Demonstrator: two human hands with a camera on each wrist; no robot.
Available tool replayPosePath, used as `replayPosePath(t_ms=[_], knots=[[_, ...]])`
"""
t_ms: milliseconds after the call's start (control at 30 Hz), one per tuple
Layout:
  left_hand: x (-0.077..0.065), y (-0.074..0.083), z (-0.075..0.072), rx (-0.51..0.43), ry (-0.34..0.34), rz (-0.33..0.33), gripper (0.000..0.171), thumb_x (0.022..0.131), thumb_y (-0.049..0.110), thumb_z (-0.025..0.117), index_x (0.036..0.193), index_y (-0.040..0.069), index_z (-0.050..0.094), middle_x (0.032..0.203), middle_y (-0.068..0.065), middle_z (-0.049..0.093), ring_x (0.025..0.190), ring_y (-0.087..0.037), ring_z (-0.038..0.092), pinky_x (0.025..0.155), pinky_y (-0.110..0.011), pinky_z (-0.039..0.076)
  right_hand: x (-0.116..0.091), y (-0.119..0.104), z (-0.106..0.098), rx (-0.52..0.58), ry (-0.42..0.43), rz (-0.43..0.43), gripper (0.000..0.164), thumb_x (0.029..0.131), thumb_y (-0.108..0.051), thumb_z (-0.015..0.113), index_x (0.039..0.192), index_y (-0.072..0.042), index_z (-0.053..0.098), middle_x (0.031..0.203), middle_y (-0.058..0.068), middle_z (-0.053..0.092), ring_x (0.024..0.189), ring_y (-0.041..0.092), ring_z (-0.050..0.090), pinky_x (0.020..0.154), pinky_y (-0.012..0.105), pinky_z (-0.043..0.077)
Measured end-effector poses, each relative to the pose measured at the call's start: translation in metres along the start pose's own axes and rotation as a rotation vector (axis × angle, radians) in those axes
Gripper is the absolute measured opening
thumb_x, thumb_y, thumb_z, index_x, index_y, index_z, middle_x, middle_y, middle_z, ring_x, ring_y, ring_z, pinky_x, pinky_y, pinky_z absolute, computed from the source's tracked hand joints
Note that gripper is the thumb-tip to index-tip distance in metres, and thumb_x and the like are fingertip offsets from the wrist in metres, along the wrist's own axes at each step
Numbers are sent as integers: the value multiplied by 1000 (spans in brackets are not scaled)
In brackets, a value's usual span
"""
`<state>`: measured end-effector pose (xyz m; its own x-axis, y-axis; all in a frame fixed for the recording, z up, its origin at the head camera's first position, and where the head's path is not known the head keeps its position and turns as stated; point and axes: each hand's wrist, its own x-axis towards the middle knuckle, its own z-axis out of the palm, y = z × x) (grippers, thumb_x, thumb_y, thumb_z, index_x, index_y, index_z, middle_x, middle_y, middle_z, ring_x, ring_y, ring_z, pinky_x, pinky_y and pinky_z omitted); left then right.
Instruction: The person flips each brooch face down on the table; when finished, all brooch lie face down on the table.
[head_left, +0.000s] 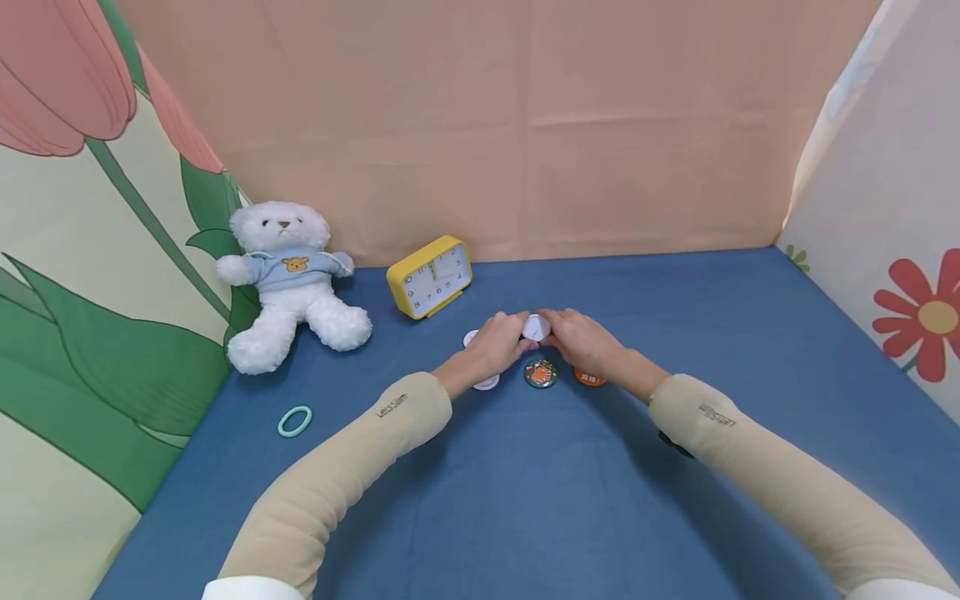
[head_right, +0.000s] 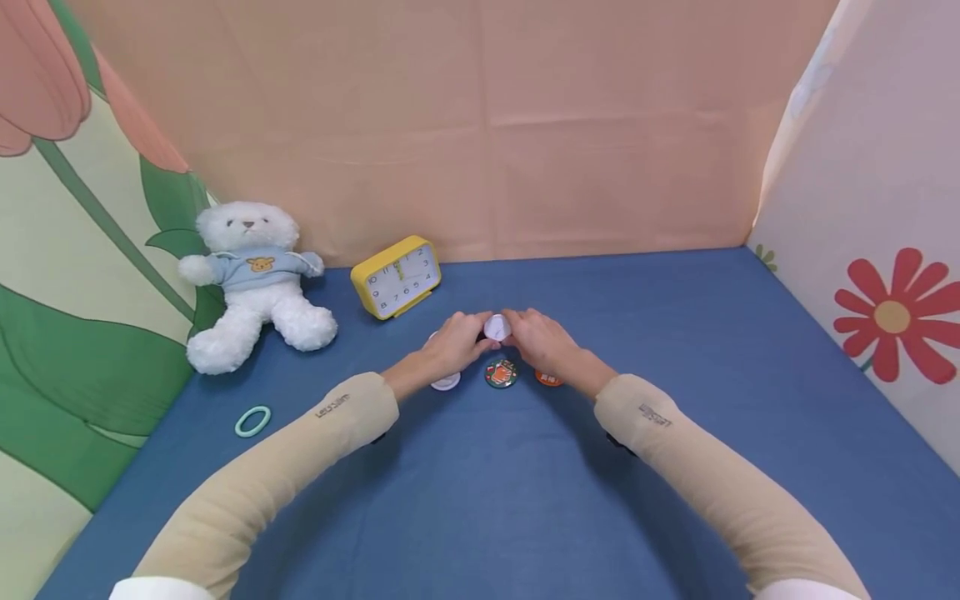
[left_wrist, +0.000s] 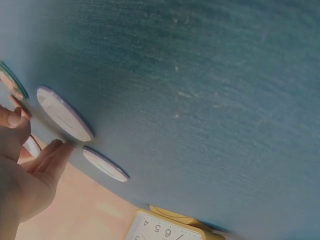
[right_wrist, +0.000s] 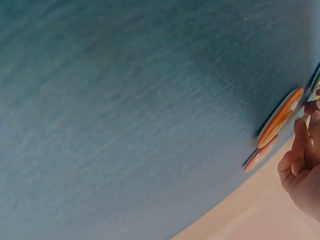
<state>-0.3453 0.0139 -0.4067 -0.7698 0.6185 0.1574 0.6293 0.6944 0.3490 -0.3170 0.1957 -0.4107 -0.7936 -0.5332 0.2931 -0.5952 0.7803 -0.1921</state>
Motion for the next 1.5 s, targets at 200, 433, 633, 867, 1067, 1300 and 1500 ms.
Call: replayPosePath(t_ms=[200, 433, 633, 867, 1067, 1300, 1500], knots=[[-2, 0, 1, 20, -40, -14, 25, 95, 21, 66, 109, 0, 64, 93, -10, 68, 83, -18, 66, 68, -32, 52, 5, -2, 3, -12, -73, 67, 36, 95, -11, 64, 125, 6, 56, 108, 19, 66, 95, 32, 62, 79, 41, 53], [-3, 1, 3, 58, -68, -17, 33, 99, 25, 59, 117, -3, 61, 90, -12, 67, 79, -19, 67, 65, -31, 52, 10, -2, 5, -100, -162, 115, 38, 95, -18, 66, 125, 4, 60, 105, 17, 66, 99, 32, 61, 83, 41, 52], [-10, -1, -4, 32, -21, 20, 30, 99, 22, 60, 116, -1, 63, 89, -11, 68, 78, -18, 67, 68, -32, 53, 5, -3, -2, -81, -99, 85, 32, 95, -17, 65, 119, 4, 64, 98, 16, 66, 92, 31, 61, 79, 41, 52], [-37, 0, -16, -33, -73, 92, 46, 95, 29, 65, 127, -4, 59, 89, -12, 68, 74, -18, 64, 64, -31, 50, -19, -8, -16, -35, -68, 25, 36, 95, -33, 64, 109, 0, 70, 89, 7, 63, 83, 23, 57, 69, 38, 52], [-54, 11, -16, 46, -224, 87, 66, 91, 42, 68, 138, -1, 51, 132, -13, 58, 121, -22, 54, 100, -35, 44, -37, -16, -22, -45, -173, 17, 57, 82, -54, 72, 110, -4, 69, 83, -3, 52, 75, 11, 50, 63, 33, 51], [-56, 18, -3, 135, -290, 120, 59, 95, 38, 63, 137, -3, 52, 144, -19, 46, 138, -31, 36, 111, -41, 29, -40, -21, -12, -55, -171, -49, 52, 79, -49, 77, 112, -9, 69, 86, -3, 52, 72, 9, 50, 60, 29, 48], [-54, 18, 1, 149, -224, 131, 50, 97, 34, 61, 133, -2, 56, 142, -18, 49, 137, -29, 39, 110, -41, 31, -36, -25, -8, -60, -136, -66, 50, 81, -47, 77, 112, -9, 69, 83, -3, 48, 71, 10, 47, 57, 28, 45]])
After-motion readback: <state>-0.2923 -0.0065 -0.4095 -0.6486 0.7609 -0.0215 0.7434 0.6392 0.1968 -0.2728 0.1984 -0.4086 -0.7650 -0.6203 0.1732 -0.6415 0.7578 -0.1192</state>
